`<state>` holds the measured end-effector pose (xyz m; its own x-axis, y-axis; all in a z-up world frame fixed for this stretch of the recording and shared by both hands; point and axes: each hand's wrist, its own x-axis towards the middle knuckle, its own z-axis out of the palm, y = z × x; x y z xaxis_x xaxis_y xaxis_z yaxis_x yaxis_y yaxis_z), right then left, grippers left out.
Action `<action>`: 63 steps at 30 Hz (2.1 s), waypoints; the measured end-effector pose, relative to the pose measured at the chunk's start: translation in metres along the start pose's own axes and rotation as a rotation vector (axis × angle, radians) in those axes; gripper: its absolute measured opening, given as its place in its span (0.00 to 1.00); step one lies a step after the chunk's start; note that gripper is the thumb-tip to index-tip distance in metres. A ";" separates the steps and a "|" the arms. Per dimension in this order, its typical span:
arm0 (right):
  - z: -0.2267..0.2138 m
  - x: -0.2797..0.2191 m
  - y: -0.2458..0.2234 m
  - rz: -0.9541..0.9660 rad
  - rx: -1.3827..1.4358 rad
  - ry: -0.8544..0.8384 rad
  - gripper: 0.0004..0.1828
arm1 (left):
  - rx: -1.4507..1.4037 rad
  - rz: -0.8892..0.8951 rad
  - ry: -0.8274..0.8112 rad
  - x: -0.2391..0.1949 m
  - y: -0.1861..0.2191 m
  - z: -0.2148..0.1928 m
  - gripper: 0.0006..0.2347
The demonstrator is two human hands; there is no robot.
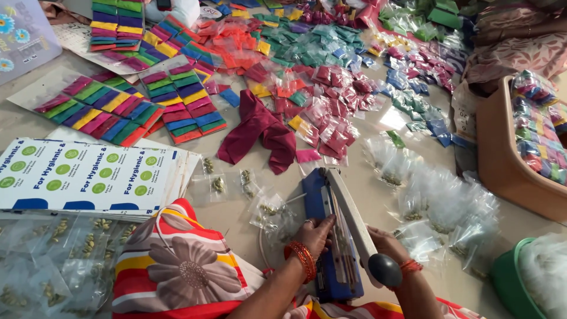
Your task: The person packages small items into plastic bags and seals them using a manual heat sealer.
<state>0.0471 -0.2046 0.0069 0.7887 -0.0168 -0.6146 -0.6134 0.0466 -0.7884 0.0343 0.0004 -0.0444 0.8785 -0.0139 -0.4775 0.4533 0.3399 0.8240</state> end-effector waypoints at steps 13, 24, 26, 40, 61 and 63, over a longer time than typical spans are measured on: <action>-0.012 0.017 -0.006 -0.368 -0.714 0.192 0.23 | 0.324 -0.060 0.078 -0.030 0.041 -0.008 0.15; 0.100 -0.106 0.003 -0.737 -1.552 0.524 0.32 | 0.341 -0.070 0.117 -0.019 0.033 -0.012 0.16; 0.108 -0.112 0.005 -0.697 -1.575 0.665 0.39 | 0.374 0.017 0.114 -0.010 0.017 -0.010 0.17; 0.106 -0.139 -0.016 -0.339 -1.251 0.424 0.43 | 0.117 0.106 0.205 0.049 -0.053 -0.033 0.07; -0.179 0.046 0.044 0.002 -0.607 0.790 0.55 | 0.600 0.092 0.064 -0.040 0.043 0.007 0.38; -0.170 0.048 0.045 0.074 -0.568 0.761 0.54 | 0.578 0.050 0.090 -0.029 0.045 0.012 0.35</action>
<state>0.0507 -0.3730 -0.0625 0.6312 -0.6880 -0.3581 -0.7471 -0.4152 -0.5191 0.0309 0.0043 0.0099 0.8963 0.0779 -0.4366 0.4423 -0.2299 0.8669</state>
